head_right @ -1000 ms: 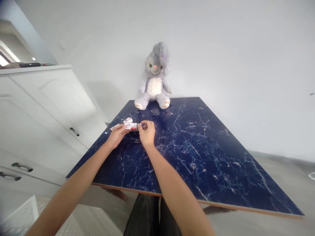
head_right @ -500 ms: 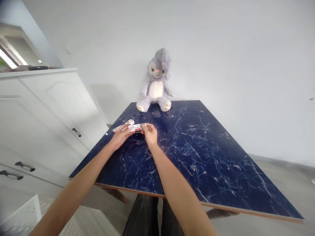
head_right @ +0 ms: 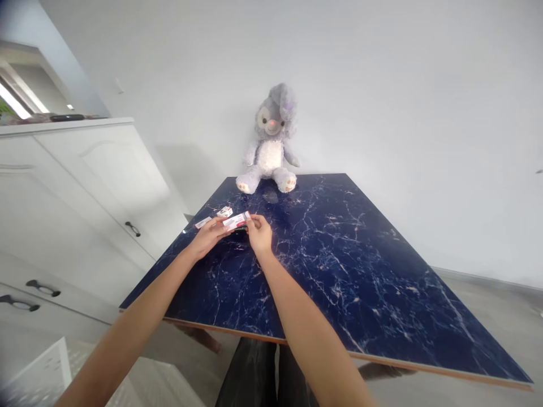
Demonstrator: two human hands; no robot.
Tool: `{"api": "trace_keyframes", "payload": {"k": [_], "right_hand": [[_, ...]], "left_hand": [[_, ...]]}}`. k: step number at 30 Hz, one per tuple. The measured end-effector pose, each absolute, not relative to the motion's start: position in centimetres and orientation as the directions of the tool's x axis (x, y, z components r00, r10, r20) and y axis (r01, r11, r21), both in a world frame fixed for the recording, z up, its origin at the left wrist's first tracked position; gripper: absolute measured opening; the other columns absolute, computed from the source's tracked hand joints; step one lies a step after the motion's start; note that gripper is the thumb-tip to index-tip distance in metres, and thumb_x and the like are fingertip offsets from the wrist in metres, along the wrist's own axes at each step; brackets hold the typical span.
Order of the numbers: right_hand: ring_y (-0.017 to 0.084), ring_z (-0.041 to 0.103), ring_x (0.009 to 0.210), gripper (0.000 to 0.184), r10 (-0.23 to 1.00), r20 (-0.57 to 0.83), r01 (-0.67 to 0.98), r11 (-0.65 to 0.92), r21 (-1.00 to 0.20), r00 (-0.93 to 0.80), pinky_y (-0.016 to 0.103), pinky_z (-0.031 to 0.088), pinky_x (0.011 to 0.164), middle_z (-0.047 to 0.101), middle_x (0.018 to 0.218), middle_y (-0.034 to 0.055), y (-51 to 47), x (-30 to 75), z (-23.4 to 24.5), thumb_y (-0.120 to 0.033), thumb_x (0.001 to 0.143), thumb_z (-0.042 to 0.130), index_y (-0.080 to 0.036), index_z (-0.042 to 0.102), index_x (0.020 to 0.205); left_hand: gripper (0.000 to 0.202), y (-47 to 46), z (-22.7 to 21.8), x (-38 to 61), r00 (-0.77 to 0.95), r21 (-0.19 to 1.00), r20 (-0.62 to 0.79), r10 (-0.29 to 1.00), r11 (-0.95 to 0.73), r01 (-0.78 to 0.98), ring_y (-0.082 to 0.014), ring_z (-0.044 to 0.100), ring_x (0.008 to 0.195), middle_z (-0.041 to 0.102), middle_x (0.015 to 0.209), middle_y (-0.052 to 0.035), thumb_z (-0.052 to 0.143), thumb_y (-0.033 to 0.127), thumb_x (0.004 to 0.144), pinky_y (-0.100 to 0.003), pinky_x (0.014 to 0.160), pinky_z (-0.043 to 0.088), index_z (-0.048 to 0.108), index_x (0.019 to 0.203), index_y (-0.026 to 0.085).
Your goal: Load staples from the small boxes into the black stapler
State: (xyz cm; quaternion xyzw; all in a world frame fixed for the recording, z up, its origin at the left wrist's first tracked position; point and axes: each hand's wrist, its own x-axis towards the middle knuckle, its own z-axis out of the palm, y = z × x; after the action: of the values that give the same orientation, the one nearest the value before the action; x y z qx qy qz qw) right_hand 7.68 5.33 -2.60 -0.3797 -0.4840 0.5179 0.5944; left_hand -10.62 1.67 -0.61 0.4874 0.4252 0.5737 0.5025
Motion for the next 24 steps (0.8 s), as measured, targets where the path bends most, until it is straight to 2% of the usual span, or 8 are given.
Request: {"api": "trace_keyframes", "payload": {"k": [5, 9, 13, 17, 19, 21, 23, 24], "right_hand": [[0.019, 0.071, 0.083, 0.034, 0.969, 0.236, -0.161, 0.221, -0.962, -0.077, 0.03, 0.057, 0.074, 0.076, 0.099, 0.0051, 5.5, 7.7, -2.9, -0.044, 0.083, 0.062, -0.02, 0.073, 0.104], [0.018, 0.07, 0.081, 0.032, 0.951, 0.275, -0.092, 0.264, -0.96, -0.143, 0.031, 0.056, 0.083, 0.076, 0.101, 0.0031, 5.5, 7.8, -2.7, -0.04, 0.082, 0.064, -0.022, 0.074, 0.106], [0.016, 0.069, 0.078, 0.028, 0.926, 0.306, -0.037, 0.306, -0.951, -0.222, 0.029, 0.054, 0.082, 0.076, 0.098, 0.001, 4.8, 7.9, -2.1, -0.037, 0.084, 0.063, -0.023, 0.074, 0.105], [0.015, 0.068, 0.077, 0.024, 0.887, 0.372, 0.11, 0.413, -0.904, -0.273, 0.027, 0.051, 0.081, 0.075, 0.097, -0.0016, 3.5, 7.6, -1.4, -0.032, 0.089, 0.057, -0.027, 0.072, 0.108], [0.015, 0.067, 0.078, 0.029, 0.89, 0.394, 0.212, 0.44, -0.873, -0.227, 0.027, 0.05, 0.083, 0.074, 0.101, -0.0003, 3.3, 7.5, -1.2, -0.03, 0.09, 0.057, -0.026, 0.067, 0.116], [0.017, 0.066, 0.087, 0.035, 0.904, 0.412, 0.341, 0.426, -0.838, -0.115, 0.03, 0.049, 0.089, 0.071, 0.109, 0.0046, 3.5, 7.8, -1.3, -0.027, 0.09, 0.054, -0.022, 0.062, 0.124], [0.023, 0.062, 0.103, 0.041, 0.906, 0.423, 0.497, 0.363, -0.788, 0.008, 0.035, 0.045, 0.097, 0.066, 0.119, 0.0115, 4.1, 8.4, -1.5, -0.024, 0.09, 0.05, -0.017, 0.057, 0.13], [0.026, 0.059, 0.11, 0.043, 0.907, 0.419, 0.569, 0.318, -0.759, 0.052, 0.038, 0.043, 0.099, 0.064, 0.122, 0.0146, 4.3, 8.8, -1.6, -0.021, 0.09, 0.048, -0.014, 0.055, 0.132]], "left_hand": [[0.043, 1.4, -0.4, -10.4, 0.018, 0.983, 0.139, 0.99, -0.136, -0.127, -0.022, 0.07, 0.101, 0.074, 0.111, -0.008, 0.085, 0.026, 0.072, -0.046, 0.106, 0.049, 0.066, 0.111, 0.018], [0.042, 1.2, -0.1, -10.2, 0.041, 0.981, 0.155, 0.987, -0.149, -0.126, -0.0231, 0.067, 0.109, 0.072, 0.113, -0.0075, 0.083, 0.026, 0.074, -0.046, 0.107, 0.047, 0.067, 0.112, 0.019], [0.052, 0.8, 0.3, -10.1, 0.087, 0.977, 0.16, 0.983, -0.145, -0.157, -0.0243, 0.064, 0.114, 0.069, 0.121, -0.0077, 0.084, 0.025, 0.072, -0.043, 0.104, 0.049, 0.066, 0.12, 0.023], [0.061, 0.8, 0.6, -10.0, 0.146, 0.978, 0.172, 0.974, -0.151, -0.141, -0.027, 0.062, 0.117, 0.064, 0.131, -0.0094, 0.086, 0.027, 0.067, -0.04, 0.098, 0.051, 0.065, 0.125, 0.026], [0.059, 1.2, 0.6, -10.5, 0.05, 0.974, 0.202, 0.978, -0.195, -0.113, -0.0258, 0.064, 0.112, 0.065, 0.127, -0.009, 0.086, 0.032, 0.067, -0.038, 0.095, 0.051, 0.066, 0.122, 0.025], [0.056, 1.7, 0.6, -11.6, -0.167, 0.965, 0.258, 0.952, -0.261, 0.005, -0.0232, 0.066, 0.102, 0.068, 0.119, -0.0077, 0.084, 0.038, 0.069, -0.036, 0.09, 0.052, 0.065, 0.12, 0.024], [0.055, 2.1, 0.6, -13.2, -0.374, 0.922, 0.369, 0.851, -0.283, 0.266, -0.0225, 0.066, 0.097, 0.069, 0.113, -0.007, 0.081, 0.042, 0.071, -0.036, 0.089, 0.051, 0.065, 0.12, 0.024], [0.053, 2.2, 0.6, -13.9, -0.4, 0.867, 0.437, 0.806, -0.259, 0.425, -0.0236, 0.065, 0.098, 0.069, 0.111, -0.0073, 0.081, 0.043, 0.072, -0.038, 0.092, 0.05, 0.065, 0.118, 0.023]]}}
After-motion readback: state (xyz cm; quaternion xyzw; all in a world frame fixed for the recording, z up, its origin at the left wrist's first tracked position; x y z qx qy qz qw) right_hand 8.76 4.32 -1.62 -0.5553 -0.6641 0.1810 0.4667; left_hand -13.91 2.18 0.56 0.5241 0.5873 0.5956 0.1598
